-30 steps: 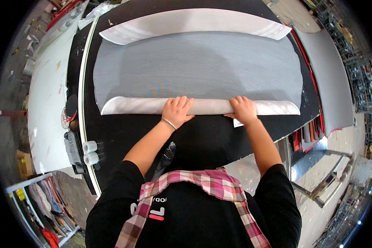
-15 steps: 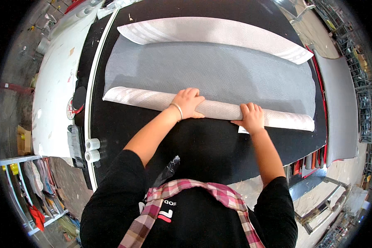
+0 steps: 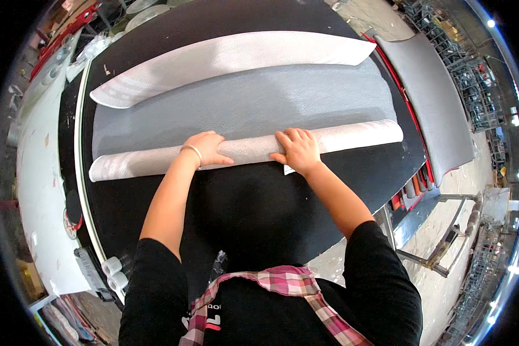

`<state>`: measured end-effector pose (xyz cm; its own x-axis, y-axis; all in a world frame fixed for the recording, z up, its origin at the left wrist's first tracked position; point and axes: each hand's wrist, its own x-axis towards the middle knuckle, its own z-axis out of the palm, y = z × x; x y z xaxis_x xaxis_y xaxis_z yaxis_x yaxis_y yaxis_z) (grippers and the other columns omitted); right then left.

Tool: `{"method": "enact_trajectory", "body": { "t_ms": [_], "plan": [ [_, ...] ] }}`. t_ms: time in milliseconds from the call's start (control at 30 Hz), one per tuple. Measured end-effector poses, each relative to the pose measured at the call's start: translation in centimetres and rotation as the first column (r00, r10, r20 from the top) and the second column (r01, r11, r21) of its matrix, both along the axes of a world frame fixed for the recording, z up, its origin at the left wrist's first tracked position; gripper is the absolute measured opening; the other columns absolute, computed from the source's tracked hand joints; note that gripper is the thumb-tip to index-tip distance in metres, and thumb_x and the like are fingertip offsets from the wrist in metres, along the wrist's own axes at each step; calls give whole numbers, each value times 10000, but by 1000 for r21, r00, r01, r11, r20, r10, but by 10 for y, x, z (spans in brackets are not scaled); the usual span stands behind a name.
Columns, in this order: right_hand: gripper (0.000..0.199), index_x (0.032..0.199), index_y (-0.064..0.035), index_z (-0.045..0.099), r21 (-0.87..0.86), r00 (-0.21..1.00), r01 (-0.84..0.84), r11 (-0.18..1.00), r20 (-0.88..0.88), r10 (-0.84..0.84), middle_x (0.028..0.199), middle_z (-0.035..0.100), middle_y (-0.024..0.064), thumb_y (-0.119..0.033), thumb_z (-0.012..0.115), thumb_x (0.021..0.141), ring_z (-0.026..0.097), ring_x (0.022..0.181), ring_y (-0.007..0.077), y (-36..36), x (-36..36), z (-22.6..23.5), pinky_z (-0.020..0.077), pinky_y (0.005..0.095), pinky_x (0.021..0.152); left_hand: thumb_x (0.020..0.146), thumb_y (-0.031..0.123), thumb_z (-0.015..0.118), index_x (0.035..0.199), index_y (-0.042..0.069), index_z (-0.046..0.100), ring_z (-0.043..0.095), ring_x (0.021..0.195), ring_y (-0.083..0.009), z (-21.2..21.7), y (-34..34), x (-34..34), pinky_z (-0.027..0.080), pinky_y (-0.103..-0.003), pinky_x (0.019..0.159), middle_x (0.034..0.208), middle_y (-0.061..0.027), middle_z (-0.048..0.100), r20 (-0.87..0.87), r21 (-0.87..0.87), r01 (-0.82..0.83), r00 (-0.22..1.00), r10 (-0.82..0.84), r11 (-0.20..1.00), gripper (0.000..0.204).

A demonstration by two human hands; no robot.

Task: The person unrolls and inspects large mats, applies a label, rerolls them, and then organizes a stack of similar mats on a cart.

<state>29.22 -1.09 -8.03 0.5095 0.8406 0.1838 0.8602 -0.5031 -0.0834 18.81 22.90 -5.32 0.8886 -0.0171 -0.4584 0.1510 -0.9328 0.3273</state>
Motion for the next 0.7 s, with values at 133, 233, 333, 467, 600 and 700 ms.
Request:
{"method": "enact_trajectory", "body": {
  "t_ms": [133, 233, 333, 467, 600, 700],
  "plan": [
    [605, 1018, -133, 511, -127, 982, -163, 978, -117, 148, 929, 532, 75, -569, 578, 603, 506, 914, 247, 2, 24, 8, 399, 370, 779, 597, 503, 619, 985, 63, 554, 478, 961, -249, -8, -2, -4, 379, -342, 838, 972, -105, 520, 174, 59, -31, 984, 21, 998, 591],
    [643, 1028, -126, 531, -234, 944, -199, 952, -305, 123, 915, 560, 83, -594, 581, 590, 534, 882, 269, 17, 44, 14, 437, 373, 734, 570, 410, 667, 1003, 74, 537, 488, 912, -233, -15, -11, -19, 375, -339, 821, 954, -76, 514, 529, 158, -55, 848, -37, 986, 563],
    [645, 1018, -122, 536, -376, 886, -204, 904, -463, 7, 953, 563, 77, -619, 547, 607, 520, 920, 258, 37, 65, 19, 433, 363, 735, 537, 343, 701, 1047, 84, 498, 492, 882, -229, -34, -24, -31, 385, -337, 787, 958, -76, 509, 695, 491, -203, 678, -240, 847, 607],
    [672, 1030, -143, 541, -313, 887, -75, 947, -455, -80, 937, 577, 77, -648, 541, 587, 526, 916, 251, 45, 72, 14, 426, 359, 772, 494, 334, 724, 1023, 91, 476, 516, 913, -249, -20, -13, -3, 408, -344, 779, 987, -106, 530, 491, 305, -172, 871, 0, 937, 632],
    [675, 1063, -144, 479, -123, 989, -135, 983, 37, 140, 941, 522, 60, -584, 590, 564, 503, 906, 213, 56, 39, 15, 390, 334, 737, 533, 383, 690, 1072, 80, 471, 532, 904, -262, 9, 22, 34, 419, -344, 772, 959, -122, 558, 86, 100, -77, 994, 68, 992, 656],
    [693, 1028, -129, 477, -64, 990, -101, 993, 96, 107, 925, 519, 57, -538, 661, 499, 514, 877, 211, 60, 37, 1, 385, 329, 737, 523, 362, 708, 1116, 80, 445, 522, 913, -264, 3, 27, 42, 411, -345, 786, 997, -120, 536, 43, 19, -64, 997, 63, 998, 707]
  ]
}}
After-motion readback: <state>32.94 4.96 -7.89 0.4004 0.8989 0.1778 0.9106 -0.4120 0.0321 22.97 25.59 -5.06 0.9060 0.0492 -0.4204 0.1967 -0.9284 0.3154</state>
